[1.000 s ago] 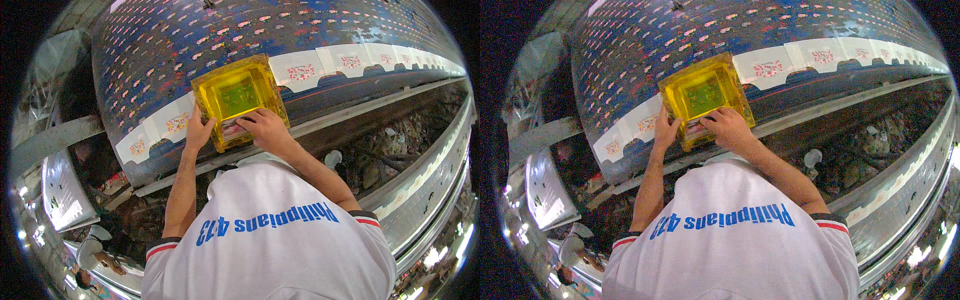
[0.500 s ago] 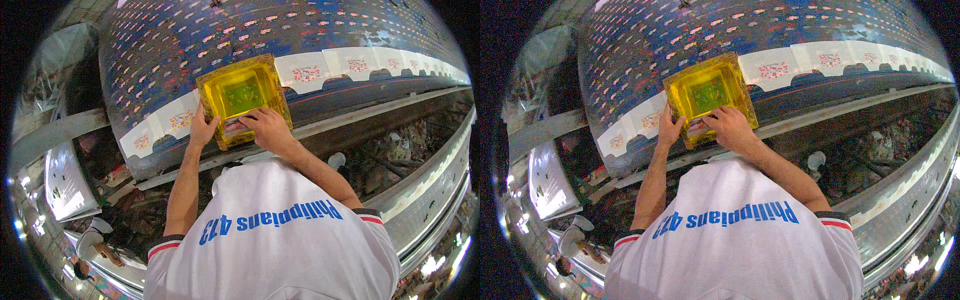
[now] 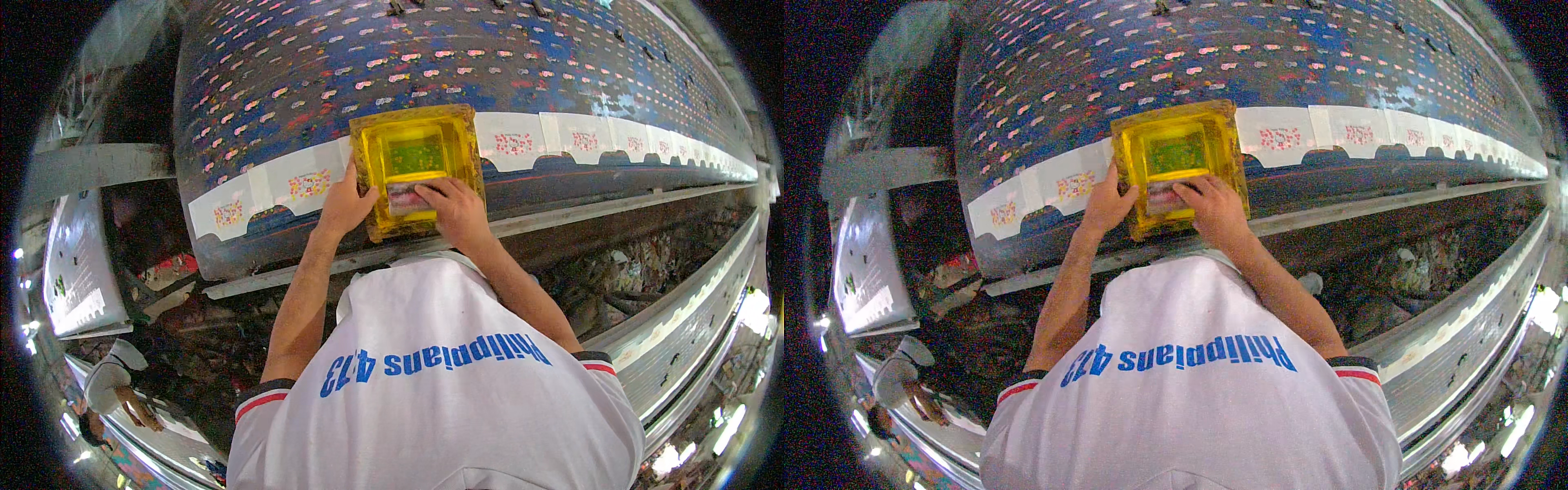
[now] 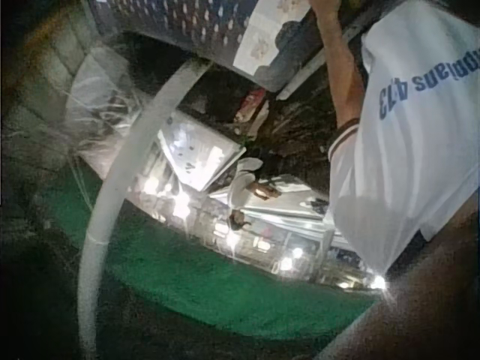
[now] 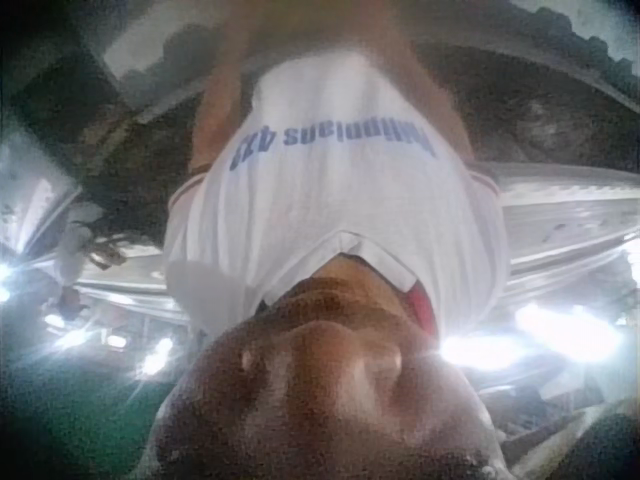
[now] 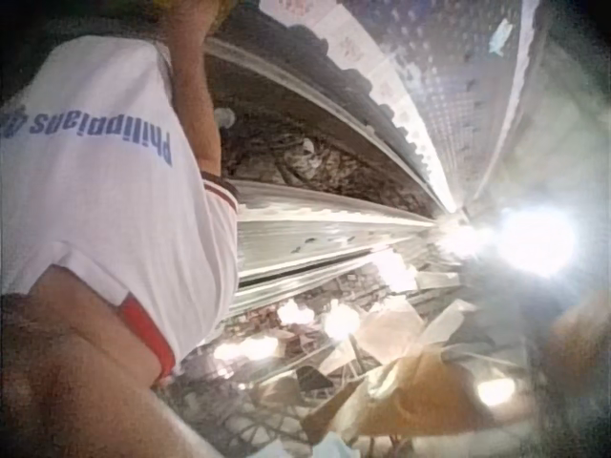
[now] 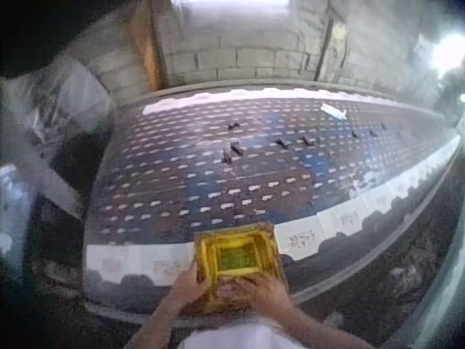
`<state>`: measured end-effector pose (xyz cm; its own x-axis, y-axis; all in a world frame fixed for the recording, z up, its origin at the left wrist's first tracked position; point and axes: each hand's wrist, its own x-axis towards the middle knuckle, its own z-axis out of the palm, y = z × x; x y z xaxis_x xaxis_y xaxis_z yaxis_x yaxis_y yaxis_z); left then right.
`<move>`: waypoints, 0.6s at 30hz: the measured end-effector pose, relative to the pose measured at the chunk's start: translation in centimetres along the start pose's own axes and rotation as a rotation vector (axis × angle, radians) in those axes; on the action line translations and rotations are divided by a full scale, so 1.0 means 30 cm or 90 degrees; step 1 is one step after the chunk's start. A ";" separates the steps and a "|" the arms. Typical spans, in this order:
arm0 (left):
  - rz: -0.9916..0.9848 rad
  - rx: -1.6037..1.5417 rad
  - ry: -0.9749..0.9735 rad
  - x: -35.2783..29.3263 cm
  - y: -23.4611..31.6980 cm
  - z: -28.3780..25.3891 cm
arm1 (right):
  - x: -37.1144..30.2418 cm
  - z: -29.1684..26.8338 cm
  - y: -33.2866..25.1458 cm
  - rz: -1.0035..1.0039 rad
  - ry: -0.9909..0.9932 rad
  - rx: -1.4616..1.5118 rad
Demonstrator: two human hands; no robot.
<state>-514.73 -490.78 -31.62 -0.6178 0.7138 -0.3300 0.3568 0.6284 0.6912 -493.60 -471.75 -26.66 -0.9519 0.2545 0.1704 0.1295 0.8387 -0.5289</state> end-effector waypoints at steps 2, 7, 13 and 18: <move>0.011 0.007 0.005 -0.001 -0.004 0.002 | 0.088 0.025 0.041 -0.007 0.026 -0.033; -0.015 0.089 -0.015 0.004 -0.013 -0.001 | 0.318 -0.042 0.127 0.051 -0.106 0.000; -0.002 0.072 -0.055 -0.006 0.034 -0.038 | 0.393 -0.040 0.153 0.079 -0.074 0.004; -0.024 0.068 -0.060 -0.006 0.028 -0.021 | 0.222 -0.035 0.074 0.071 -0.105 -0.018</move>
<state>-514.75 -490.58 -30.56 -0.5650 0.7116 -0.4175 0.4100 0.6813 0.6064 -499.36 -467.68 -25.83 -0.9635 0.2663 -0.0284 0.2426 0.8231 -0.5135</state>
